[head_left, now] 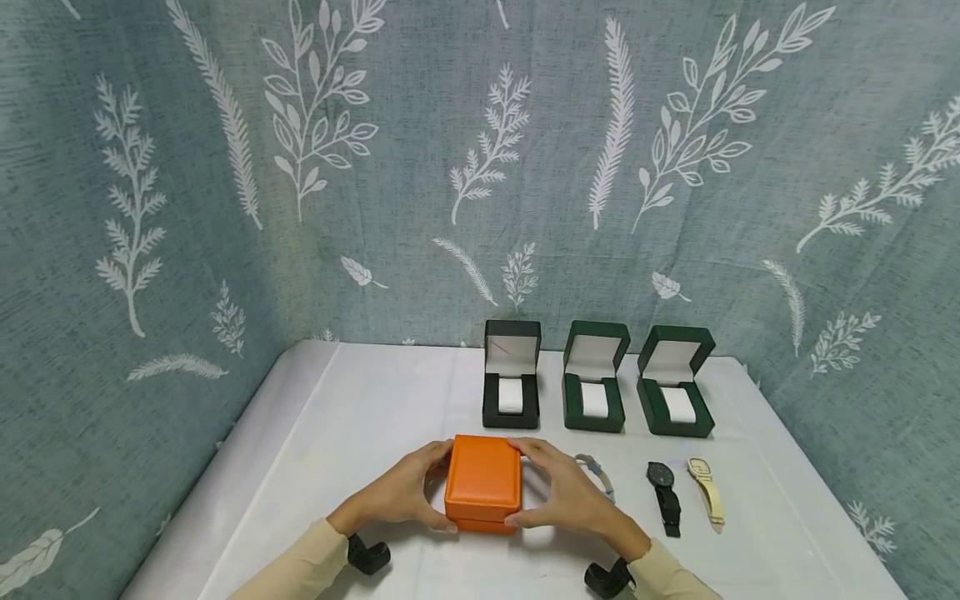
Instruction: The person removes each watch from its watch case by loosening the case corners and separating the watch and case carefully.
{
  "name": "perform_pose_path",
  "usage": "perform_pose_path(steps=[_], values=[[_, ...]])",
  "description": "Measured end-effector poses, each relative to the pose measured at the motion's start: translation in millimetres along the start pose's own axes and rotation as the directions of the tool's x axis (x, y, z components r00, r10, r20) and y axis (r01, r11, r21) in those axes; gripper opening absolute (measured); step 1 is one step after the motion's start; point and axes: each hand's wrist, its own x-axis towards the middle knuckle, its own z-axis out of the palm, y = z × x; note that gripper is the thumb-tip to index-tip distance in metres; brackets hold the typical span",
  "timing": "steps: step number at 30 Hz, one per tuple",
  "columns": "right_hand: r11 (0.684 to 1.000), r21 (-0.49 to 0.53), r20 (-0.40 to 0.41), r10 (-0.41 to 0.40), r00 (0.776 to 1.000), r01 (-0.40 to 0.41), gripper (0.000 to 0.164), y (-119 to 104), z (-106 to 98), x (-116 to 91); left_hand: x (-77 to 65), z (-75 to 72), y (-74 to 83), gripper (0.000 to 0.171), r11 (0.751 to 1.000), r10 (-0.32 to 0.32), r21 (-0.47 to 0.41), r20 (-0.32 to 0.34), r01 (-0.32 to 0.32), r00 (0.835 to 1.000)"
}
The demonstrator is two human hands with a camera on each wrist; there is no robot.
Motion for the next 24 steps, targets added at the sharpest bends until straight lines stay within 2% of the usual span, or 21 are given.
perform_pose_path(steps=[8, 16, 24], values=[[0.998, 0.041, -0.002, 0.038, 0.999, -0.038, 0.103, 2.0, -3.6, 5.6, 2.8, 0.3, -2.2, 0.113, 1.000, -0.003, -0.002, -0.005, 0.003, 1.000], [0.981, 0.172, -0.009, 0.092, 0.996, -0.089, 0.092, 0.6, -4.1, 10.6, 2.0, 1.4, -0.4, 0.111, 1.000, -0.005, -0.026, -0.004, 0.004, 1.000], [0.969, 0.218, 0.002, 0.119, 0.993, -0.117, 0.084, 1.7, -3.0, 13.4, 1.8, 1.6, -0.4, 0.111, 1.000, -0.003, -0.016, -0.012, 0.003, 1.000]])
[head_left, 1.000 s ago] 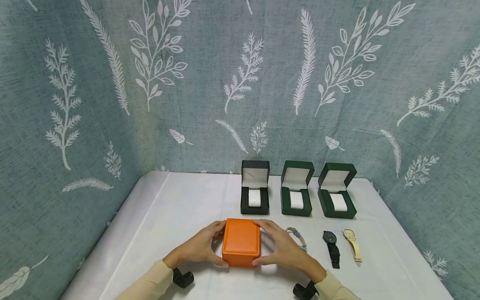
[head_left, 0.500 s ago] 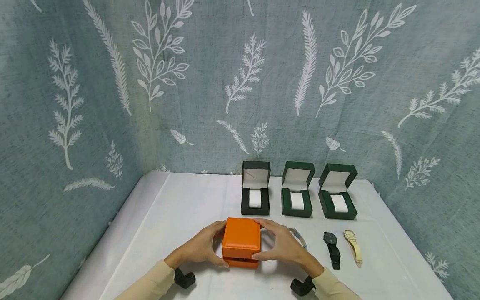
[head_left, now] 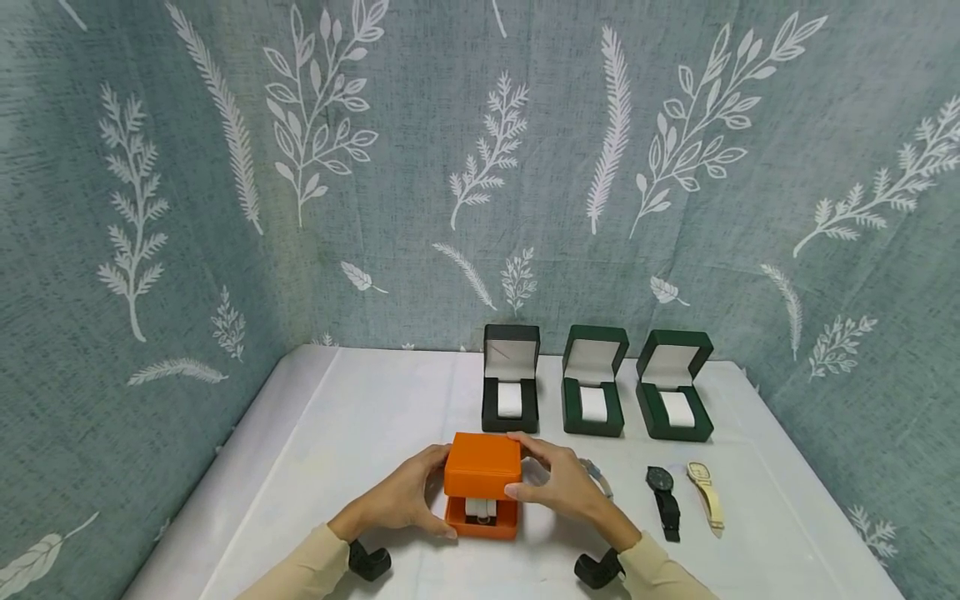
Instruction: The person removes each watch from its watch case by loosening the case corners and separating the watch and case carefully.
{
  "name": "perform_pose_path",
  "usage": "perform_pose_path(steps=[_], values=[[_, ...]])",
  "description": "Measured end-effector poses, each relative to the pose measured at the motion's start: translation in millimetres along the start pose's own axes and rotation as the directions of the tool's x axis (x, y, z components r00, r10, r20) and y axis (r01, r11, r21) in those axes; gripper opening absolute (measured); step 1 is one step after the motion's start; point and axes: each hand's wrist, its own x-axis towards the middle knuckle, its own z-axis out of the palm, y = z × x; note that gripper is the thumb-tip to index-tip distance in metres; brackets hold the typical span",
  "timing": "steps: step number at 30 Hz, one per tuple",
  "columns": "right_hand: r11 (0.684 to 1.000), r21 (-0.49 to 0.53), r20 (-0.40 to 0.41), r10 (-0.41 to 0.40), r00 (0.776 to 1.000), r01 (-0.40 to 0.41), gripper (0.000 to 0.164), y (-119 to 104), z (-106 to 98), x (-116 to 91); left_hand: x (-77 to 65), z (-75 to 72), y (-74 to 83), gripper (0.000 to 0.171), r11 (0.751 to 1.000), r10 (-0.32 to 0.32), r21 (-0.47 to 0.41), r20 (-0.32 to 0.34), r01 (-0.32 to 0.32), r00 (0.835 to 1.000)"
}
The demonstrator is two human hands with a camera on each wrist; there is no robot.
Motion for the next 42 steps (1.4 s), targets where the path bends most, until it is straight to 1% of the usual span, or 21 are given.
perform_pose_path(steps=[3, 7, 10, 15, 18, 21, 24, 26, 29, 35, 39, 42], values=[[1.000, 0.015, -0.003, 0.008, 1.000, -0.007, 0.080, -0.4, -0.6, 0.7, 0.8, 0.8, -0.5, 0.110, 1.000, 0.004, 0.004, -0.003, -0.004, 1.000], [1.000, 0.021, -0.014, 0.022, 1.000, -0.022, 0.077, -1.9, -1.1, 1.3, 1.2, 0.3, -0.9, 0.110, 0.999, 0.031, 0.014, -0.005, -0.031, 1.000], [0.999, 0.030, -0.015, 0.029, 0.999, -0.029, 0.077, -3.8, -0.2, 1.8, 0.0, -1.5, -2.1, 0.111, 0.999, 0.039, 0.020, 0.001, -0.039, 0.999], [0.999, 0.050, -0.009, 0.018, 1.000, -0.017, 0.077, -5.4, 5.1, 3.8, -5.1, -5.0, -3.7, 0.113, 1.000, 0.016, 0.010, 0.016, -0.016, 1.000], [0.998, 0.070, -0.015, 0.007, 1.000, -0.006, 0.072, -6.1, 8.1, 6.3, -7.9, -5.8, -4.3, 0.113, 1.000, 0.005, 0.026, 0.018, -0.006, 1.000], [0.995, 0.096, -0.022, 0.006, 1.000, -0.004, 0.067, -8.4, 9.2, 10.2, -10.0, -6.0, -4.9, 0.112, 0.998, 0.015, 0.059, 0.003, -0.015, 1.000], [0.993, 0.110, -0.024, 0.034, 0.999, -0.031, 0.064, -11.1, 9.0, 13.6, -11.5, -5.9, -5.3, 0.110, 0.996, 0.036, 0.087, -0.014, -0.034, 0.999], [0.992, 0.111, -0.015, 0.061, 0.998, -0.059, 0.063, -12.9, 8.4, 15.4, -12.2, -5.8, -5.7, 0.109, 0.995, 0.040, 0.088, -0.020, -0.038, 0.999], [0.991, 0.098, 0.002, 0.095, 0.995, -0.095, 0.063, -14.1, 7.3, 17.0, -12.6, -5.4, -6.1, 0.110, 0.996, 0.030, 0.088, -0.024, -0.028, 0.999], [0.988, 0.082, 0.012, 0.128, 0.992, -0.129, 0.064, -16.6, 6.5, 20.5, -13.0, -5.0, -6.0, 0.115, 0.995, -0.005, 0.102, -0.027, 0.008, 1.000], [0.982, 0.096, -0.009, 0.166, 0.986, -0.164, 0.071, -19.1, 5.5, 25.6, -13.8, -5.5, -5.3, 0.122, 0.994, -0.016, 0.108, -0.028, 0.019, 0.999], [0.975, 0.128, -0.003, 0.185, 0.983, -0.183, 0.068, -21.0, 3.0, 30.4, -13.9, -5.9, -5.4, 0.127, 0.995, -0.011, 0.097, -0.021, 0.013, 1.000]])
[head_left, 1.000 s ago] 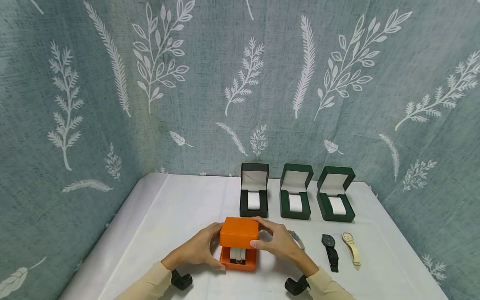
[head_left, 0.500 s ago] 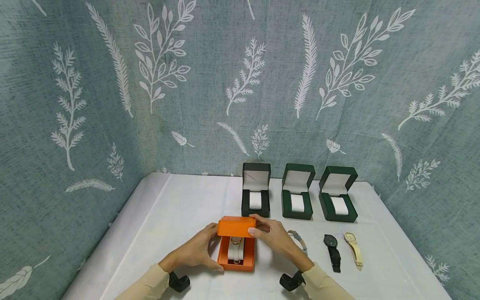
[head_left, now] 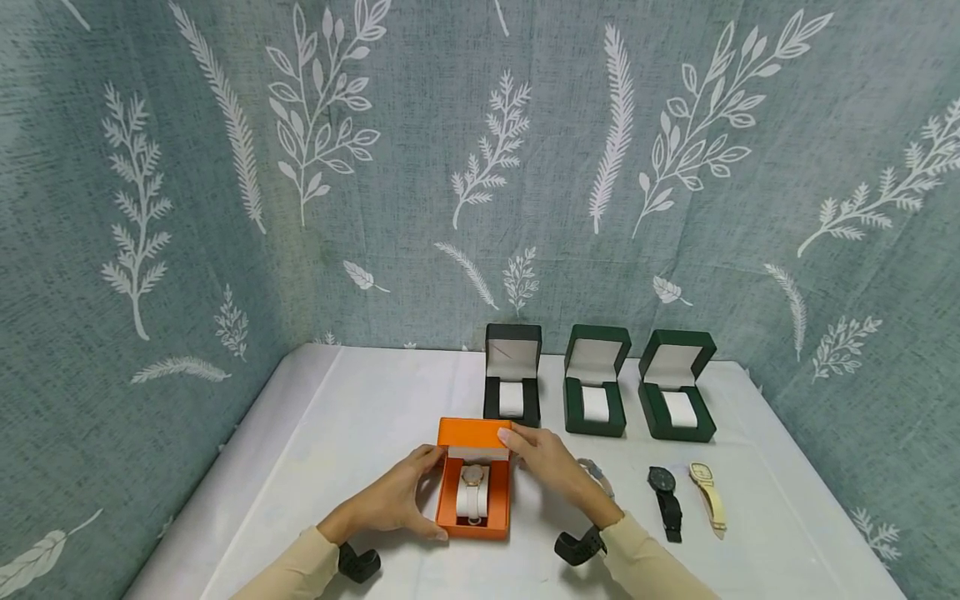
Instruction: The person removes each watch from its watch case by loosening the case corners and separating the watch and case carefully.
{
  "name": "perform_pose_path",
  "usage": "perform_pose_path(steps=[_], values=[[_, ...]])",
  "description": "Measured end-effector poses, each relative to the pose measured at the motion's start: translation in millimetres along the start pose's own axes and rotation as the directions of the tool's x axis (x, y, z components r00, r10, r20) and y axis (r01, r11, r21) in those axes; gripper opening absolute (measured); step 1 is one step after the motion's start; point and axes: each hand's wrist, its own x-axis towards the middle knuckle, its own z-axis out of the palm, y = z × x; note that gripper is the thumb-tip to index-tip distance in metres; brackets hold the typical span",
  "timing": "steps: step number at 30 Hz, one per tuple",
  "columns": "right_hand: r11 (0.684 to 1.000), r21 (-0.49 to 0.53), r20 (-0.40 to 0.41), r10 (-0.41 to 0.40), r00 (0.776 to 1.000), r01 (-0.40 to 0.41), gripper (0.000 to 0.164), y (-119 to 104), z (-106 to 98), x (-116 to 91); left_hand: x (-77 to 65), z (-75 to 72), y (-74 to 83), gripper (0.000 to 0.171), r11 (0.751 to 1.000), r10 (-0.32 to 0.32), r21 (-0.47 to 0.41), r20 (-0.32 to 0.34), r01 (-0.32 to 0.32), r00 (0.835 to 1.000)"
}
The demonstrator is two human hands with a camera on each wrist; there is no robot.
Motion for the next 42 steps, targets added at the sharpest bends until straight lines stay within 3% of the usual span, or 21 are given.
perform_pose_path(steps=[7, 13, 24, 30, 37, 42], values=[[0.983, 0.155, 0.084, 0.083, 0.993, -0.095, 0.068, -3.5, -7.3, 9.5, 1.0, -1.4, -0.3, 0.129, 1.000, 0.019, 0.006, -0.007, -0.019, 1.000], [0.969, 0.206, 0.091, 0.118, 0.989, -0.135, 0.072, -5.9, -9.1, 12.5, 1.2, -1.2, -0.6, 0.128, 0.999, 0.023, 0.038, -0.010, -0.023, 1.000], [0.950, 0.239, 0.105, 0.180, 0.978, -0.201, 0.082, -5.6, -9.8, 14.3, 1.8, -1.6, 0.5, 0.127, 0.999, -0.031, 0.026, 0.023, 0.030, 0.999], [0.944, 0.245, 0.105, 0.203, 0.974, -0.223, 0.085, -4.1, -8.9, 15.5, 1.2, -1.4, 0.8, 0.126, 1.000, -0.025, 0.014, 0.023, 0.024, 0.999], [0.944, 0.247, 0.101, 0.199, 0.975, -0.219, 0.088, -4.9, -6.9, 13.1, -0.3, -3.4, 0.9, 0.125, 0.999, -0.025, 0.030, 0.025, 0.024, 0.999], [0.956, 0.218, 0.053, 0.191, 0.980, -0.198, 0.086, -3.8, -5.8, 1.5, -1.6, -6.5, 1.9, 0.126, 0.997, -0.024, 0.071, 0.033, 0.022, 0.999]])
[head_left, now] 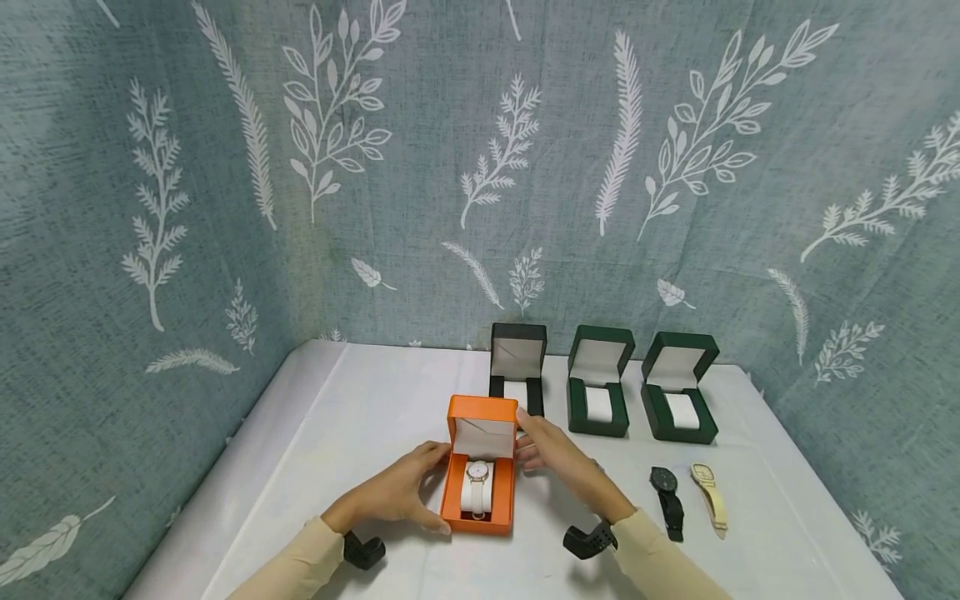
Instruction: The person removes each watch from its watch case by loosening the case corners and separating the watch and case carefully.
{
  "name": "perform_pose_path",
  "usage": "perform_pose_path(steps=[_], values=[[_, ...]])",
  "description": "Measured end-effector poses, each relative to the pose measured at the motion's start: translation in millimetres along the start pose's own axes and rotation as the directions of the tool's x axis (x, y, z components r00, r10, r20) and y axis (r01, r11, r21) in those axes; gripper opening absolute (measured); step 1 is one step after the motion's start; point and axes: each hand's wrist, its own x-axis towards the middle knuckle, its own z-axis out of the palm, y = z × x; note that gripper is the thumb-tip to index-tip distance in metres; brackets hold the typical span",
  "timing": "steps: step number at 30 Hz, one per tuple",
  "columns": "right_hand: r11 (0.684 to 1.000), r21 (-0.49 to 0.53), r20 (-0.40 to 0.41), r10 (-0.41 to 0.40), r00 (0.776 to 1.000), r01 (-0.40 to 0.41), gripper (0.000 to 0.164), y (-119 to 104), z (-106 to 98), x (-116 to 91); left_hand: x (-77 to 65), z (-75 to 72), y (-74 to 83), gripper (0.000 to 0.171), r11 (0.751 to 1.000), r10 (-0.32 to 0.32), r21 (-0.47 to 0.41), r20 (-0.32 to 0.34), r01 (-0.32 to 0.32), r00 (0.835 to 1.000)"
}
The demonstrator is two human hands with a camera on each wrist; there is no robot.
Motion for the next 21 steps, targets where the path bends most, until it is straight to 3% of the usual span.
perform_pose_path(steps=[6, 11, 15, 21], values=[[0.997, -0.037, -0.055, -0.074, 0.996, 0.072, 0.061, 5.7, -1.1, -18.8, -0.6, -3.1, 2.1, 0.125, 1.000, -0.001, 0.005, -0.002, 0.001, 1.000], [0.987, -0.055, 0.035, -0.150, 0.988, 0.151, 0.038, 16.9, -2.3, -28.6, -0.9, -3.7, 2.5, 0.124, 1.000, -0.002, 0.002, -0.002, 0.002, 1.000], [0.975, -0.101, 0.099, -0.186, 0.978, 0.196, 0.037, 27.9, 0.5, -32.1, -0.9, -3.8, 3.2, 0.123, 1.000, -0.002, -0.001, 0.001, 0.002, 1.000], [0.962, -0.200, 0.087, -0.171, 0.981, 0.185, 0.043, 34.6, 6.0, -36.8, -0.7, -2.4, 3.4, 0.122, 1.000, -0.001, 0.006, 0.002, 0.001, 1.000]])
